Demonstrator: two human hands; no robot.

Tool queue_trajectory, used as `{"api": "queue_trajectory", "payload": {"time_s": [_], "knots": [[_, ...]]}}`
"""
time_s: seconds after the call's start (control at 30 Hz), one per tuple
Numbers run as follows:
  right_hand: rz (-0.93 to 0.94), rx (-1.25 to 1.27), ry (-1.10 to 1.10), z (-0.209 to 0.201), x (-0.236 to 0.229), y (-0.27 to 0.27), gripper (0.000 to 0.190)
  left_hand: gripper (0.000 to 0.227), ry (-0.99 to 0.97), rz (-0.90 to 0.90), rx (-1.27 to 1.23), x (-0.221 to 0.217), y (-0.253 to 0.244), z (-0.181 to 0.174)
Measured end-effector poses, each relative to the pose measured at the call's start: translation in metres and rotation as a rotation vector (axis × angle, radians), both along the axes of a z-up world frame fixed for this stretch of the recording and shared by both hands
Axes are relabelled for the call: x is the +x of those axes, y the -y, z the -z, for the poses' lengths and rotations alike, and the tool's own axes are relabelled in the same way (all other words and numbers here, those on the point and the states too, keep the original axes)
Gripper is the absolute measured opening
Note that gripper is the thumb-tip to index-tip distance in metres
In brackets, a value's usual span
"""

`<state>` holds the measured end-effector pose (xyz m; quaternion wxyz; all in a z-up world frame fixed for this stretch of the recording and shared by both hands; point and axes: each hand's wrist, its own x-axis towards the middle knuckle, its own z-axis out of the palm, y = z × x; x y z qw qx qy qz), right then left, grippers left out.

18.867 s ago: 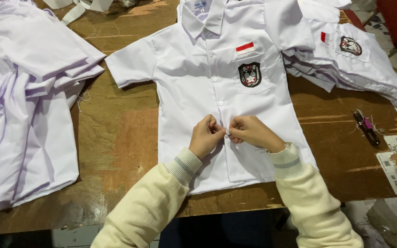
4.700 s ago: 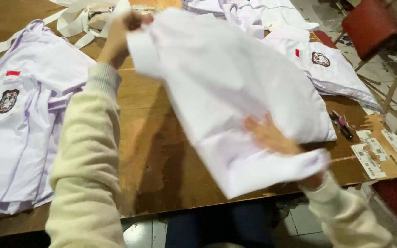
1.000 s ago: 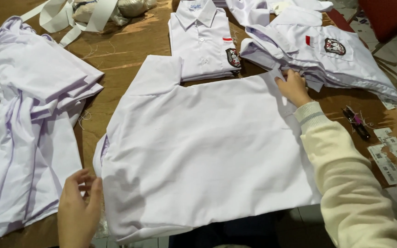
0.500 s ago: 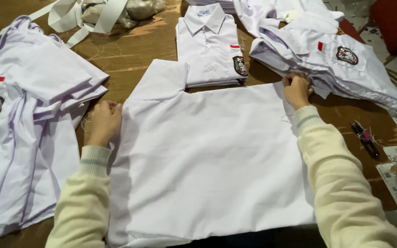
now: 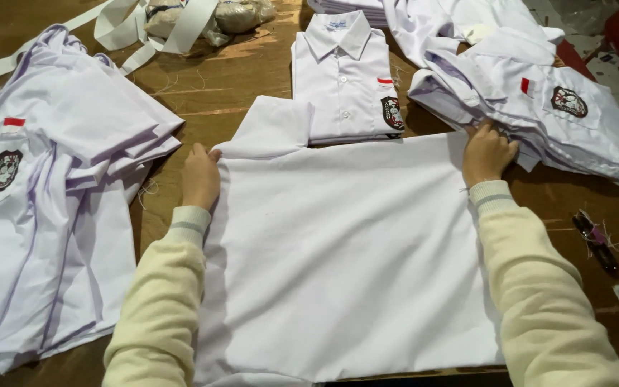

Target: Buttoning and neatly folding a white school uniform shirt on a factory work table.

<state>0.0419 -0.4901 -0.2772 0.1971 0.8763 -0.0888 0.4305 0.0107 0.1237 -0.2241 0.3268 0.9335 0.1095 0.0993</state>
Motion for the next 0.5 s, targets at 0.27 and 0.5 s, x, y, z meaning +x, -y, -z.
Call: {"api": "queue_trajectory", "payload": {"time_s": [0.27, 0.5], "knots": [[-0.106, 0.677, -0.362, -0.016, -0.002, 0.01, 0.046, 0.046, -0.101, -0.093, 0.093, 0.039, -0.01, 0.029], [0.034, 0.627, -0.397, 0.01, 0.011, 0.015, 0.034, 0.041, 0.003, -0.046, 0.246, 0.026, 0.015, 0.01]]}}
